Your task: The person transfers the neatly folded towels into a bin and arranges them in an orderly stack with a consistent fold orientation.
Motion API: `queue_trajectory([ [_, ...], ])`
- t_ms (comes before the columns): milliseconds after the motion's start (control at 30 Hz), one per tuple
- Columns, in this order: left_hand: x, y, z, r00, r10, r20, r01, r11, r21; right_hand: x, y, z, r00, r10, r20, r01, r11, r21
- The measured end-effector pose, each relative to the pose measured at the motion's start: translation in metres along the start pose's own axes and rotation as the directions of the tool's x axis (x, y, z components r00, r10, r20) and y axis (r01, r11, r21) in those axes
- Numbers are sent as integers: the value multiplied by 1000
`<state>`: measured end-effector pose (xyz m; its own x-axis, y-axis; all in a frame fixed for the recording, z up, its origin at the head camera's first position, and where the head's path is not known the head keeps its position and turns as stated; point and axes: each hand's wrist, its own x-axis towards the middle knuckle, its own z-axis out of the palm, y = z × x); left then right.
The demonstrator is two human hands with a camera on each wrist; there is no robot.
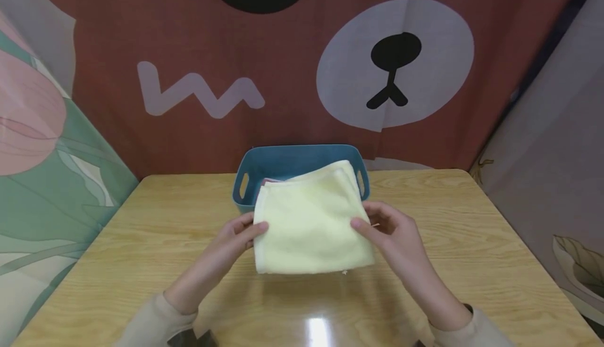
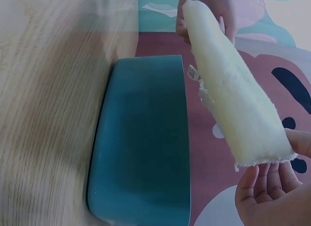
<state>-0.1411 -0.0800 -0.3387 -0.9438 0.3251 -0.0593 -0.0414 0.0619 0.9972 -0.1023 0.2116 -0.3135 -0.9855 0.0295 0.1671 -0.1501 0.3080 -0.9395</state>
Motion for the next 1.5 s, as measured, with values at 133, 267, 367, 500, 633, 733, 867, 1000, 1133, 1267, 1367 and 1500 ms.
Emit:
queue_trajectory([
  [133,4,-1,-4,1000,-18,-6,18,1000,-6,5,1,1,1000,25,-9,-25,999,22],
  [267,7,1,-6,1000,-14,-9,14,1000,-17,10,0,2,1000,21,-17,-20,1000,22],
  [367,8,2,-7,1000,-3,-5,3,1000,-19,14,-2,2,1000,13,-19,-12,1000,25],
  [500,11,5,-9,1000,17,-2,-17,1000,-24,18,-3,3,1000,5,-25,-4,999,46],
  [633,14,10,-12,999,34,-8,-35,999,-26,22,-3,5,999,9,-37,-7,998,56],
  [733,16,15,-13,999,36,-31,-36,999,-18,26,-4,8,999,20,-36,-18,998,65],
  [867,19,20,-14,995,41,-87,-42,999,-14,31,-6,12,999,27,-31,-25,998,57],
  [1000,23,25,-15,986,58,-153,-57,998,7,35,-10,15,999,19,-28,-17,997,72],
  [1133,26,29,-15,976,73,-203,-68,997,33,39,-13,18,999,3,-32,0,996,90],
  [1267,31,32,-16,969,94,-229,-90,996,26,45,-14,20,999,2,-45,3,996,92],
  [1367,34,34,-16,965,111,-238,-107,994,29,51,-15,21,999,10,-51,-6,996,91],
  [1500,39,37,-17,960,119,-255,-110,993,49,57,-17,22,999,1,-53,3,997,76],
])
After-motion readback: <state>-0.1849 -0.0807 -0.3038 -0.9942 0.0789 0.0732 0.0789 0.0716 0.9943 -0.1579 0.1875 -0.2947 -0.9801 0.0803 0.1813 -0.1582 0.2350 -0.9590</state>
